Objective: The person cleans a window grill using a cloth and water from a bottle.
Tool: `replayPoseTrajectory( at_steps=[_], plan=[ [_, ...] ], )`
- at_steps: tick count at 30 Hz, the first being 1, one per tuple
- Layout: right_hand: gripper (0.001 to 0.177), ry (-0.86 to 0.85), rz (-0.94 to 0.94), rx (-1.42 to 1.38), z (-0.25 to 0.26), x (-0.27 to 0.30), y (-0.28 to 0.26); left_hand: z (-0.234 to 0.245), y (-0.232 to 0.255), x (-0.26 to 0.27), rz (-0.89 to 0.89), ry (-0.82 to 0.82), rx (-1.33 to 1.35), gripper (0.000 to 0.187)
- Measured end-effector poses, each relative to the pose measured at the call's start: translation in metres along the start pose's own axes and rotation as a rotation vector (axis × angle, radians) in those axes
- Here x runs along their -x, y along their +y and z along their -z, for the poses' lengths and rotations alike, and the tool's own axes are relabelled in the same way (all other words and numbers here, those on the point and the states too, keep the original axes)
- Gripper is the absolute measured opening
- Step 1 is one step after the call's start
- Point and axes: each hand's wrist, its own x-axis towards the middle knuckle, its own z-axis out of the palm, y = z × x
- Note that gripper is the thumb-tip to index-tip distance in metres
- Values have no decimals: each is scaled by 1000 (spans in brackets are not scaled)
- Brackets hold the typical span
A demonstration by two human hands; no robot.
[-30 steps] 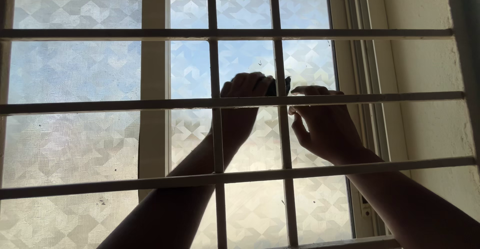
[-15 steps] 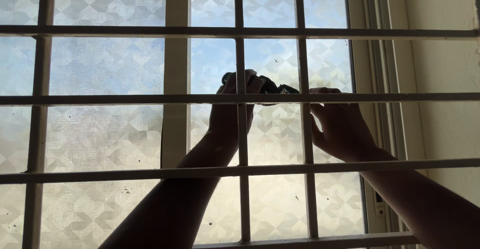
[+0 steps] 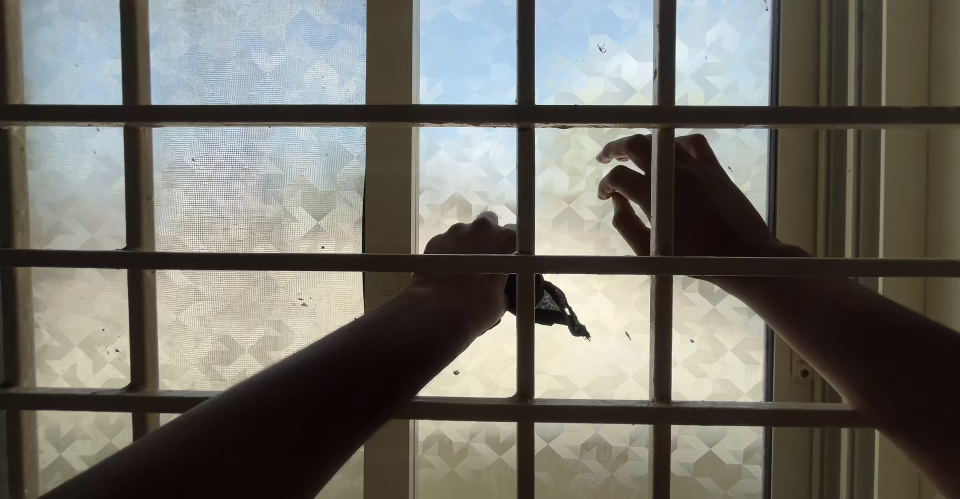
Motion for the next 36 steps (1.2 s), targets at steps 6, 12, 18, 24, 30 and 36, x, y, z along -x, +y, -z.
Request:
replayPoseTrajectory(
  at_steps=[6,12,18,24,30,36],
  plan=[
    [15,102,15,72,1,3,1,13,-20,-15,1,533,-235,30],
    [17,75,24,-96,-7,6,-8,-30,-7,3,-141,-52,-18,26],
    [31,118,434,-378,-8,-12,-45,-21,-25,3,-120,166,379,38],
    [43,157,640,-322,-27,-16,-54,-33,-40,-4,-162,155,736,62],
    [47,-36,747,-211,-81,4,-51,-40,-55,1,-354,-79,635,67],
    [52,-945,-703,-461,-51,-13,-69,-40,-62,-2,-304,85,423,38]
  ],
)
